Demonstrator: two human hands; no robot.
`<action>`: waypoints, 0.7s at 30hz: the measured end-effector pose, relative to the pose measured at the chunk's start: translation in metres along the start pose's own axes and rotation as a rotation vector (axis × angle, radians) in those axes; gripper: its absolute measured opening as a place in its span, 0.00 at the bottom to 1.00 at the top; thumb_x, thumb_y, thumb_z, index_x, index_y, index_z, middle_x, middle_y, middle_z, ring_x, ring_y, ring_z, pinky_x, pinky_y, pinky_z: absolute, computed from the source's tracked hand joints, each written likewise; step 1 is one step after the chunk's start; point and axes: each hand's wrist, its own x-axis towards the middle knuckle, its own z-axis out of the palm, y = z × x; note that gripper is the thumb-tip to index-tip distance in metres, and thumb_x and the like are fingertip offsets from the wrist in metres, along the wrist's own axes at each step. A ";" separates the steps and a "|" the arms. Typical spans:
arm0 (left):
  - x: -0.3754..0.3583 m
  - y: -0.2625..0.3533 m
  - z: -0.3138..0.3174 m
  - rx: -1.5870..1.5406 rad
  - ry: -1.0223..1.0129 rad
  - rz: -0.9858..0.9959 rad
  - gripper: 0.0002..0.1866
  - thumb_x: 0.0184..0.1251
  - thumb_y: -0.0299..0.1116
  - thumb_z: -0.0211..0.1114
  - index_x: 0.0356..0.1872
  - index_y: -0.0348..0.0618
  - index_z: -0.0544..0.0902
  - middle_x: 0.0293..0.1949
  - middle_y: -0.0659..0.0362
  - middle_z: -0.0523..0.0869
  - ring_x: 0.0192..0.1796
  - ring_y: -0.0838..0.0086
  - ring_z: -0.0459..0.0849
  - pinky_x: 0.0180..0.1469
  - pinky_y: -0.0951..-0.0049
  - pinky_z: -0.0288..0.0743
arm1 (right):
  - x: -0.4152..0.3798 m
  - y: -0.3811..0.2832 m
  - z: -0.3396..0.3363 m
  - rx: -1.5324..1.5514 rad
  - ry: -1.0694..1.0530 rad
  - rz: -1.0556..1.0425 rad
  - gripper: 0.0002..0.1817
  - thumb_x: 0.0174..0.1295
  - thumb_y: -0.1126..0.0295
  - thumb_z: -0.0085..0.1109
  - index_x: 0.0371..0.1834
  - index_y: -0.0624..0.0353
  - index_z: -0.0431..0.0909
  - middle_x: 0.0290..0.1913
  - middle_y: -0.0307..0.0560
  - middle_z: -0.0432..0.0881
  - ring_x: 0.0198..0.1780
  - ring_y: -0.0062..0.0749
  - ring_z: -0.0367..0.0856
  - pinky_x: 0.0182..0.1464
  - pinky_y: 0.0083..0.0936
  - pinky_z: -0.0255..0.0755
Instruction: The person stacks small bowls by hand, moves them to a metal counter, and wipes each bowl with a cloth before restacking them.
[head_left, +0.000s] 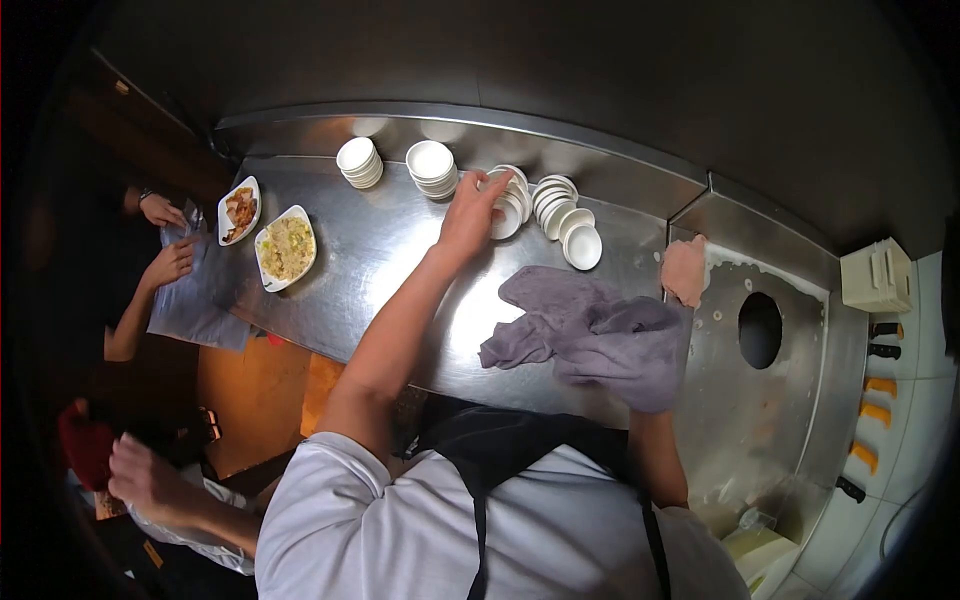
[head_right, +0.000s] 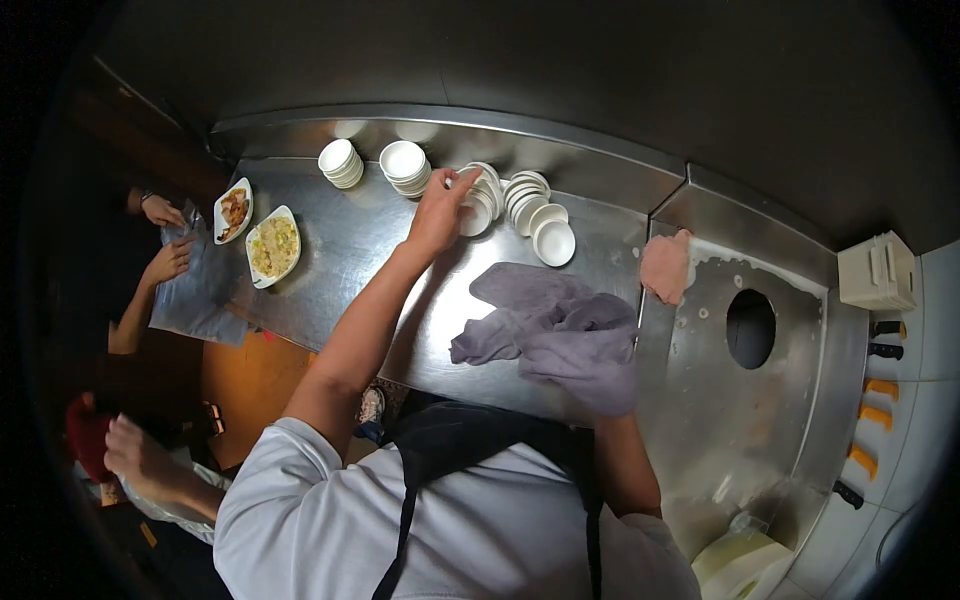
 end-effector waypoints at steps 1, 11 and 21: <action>0.005 -0.003 0.002 0.120 -0.058 0.032 0.30 0.52 0.22 0.67 0.61 0.52 0.77 0.57 0.45 0.73 0.60 0.50 0.74 0.61 0.61 0.71 | 0.000 0.002 -0.002 0.014 -0.016 0.001 0.17 0.63 0.69 0.56 0.53 0.65 0.72 0.48 0.53 0.78 0.51 0.40 0.78 0.57 0.34 0.72; -0.010 0.010 0.012 0.033 0.045 -0.061 0.23 0.45 0.24 0.75 0.45 0.40 0.76 0.46 0.47 0.80 0.51 0.50 0.77 0.53 0.58 0.71 | 0.002 0.024 -0.004 0.160 -0.173 0.017 0.18 0.64 0.73 0.55 0.56 0.66 0.71 0.52 0.54 0.78 0.53 0.38 0.78 0.60 0.33 0.72; -0.009 0.014 0.020 -0.013 0.024 -0.177 0.32 0.46 0.25 0.75 0.56 0.44 0.73 0.49 0.46 0.77 0.55 0.49 0.74 0.59 0.58 0.69 | 0.019 -0.019 0.010 0.328 -0.699 -0.035 0.19 0.60 0.72 0.58 0.54 0.64 0.75 0.54 0.53 0.80 0.56 0.37 0.79 0.60 0.32 0.73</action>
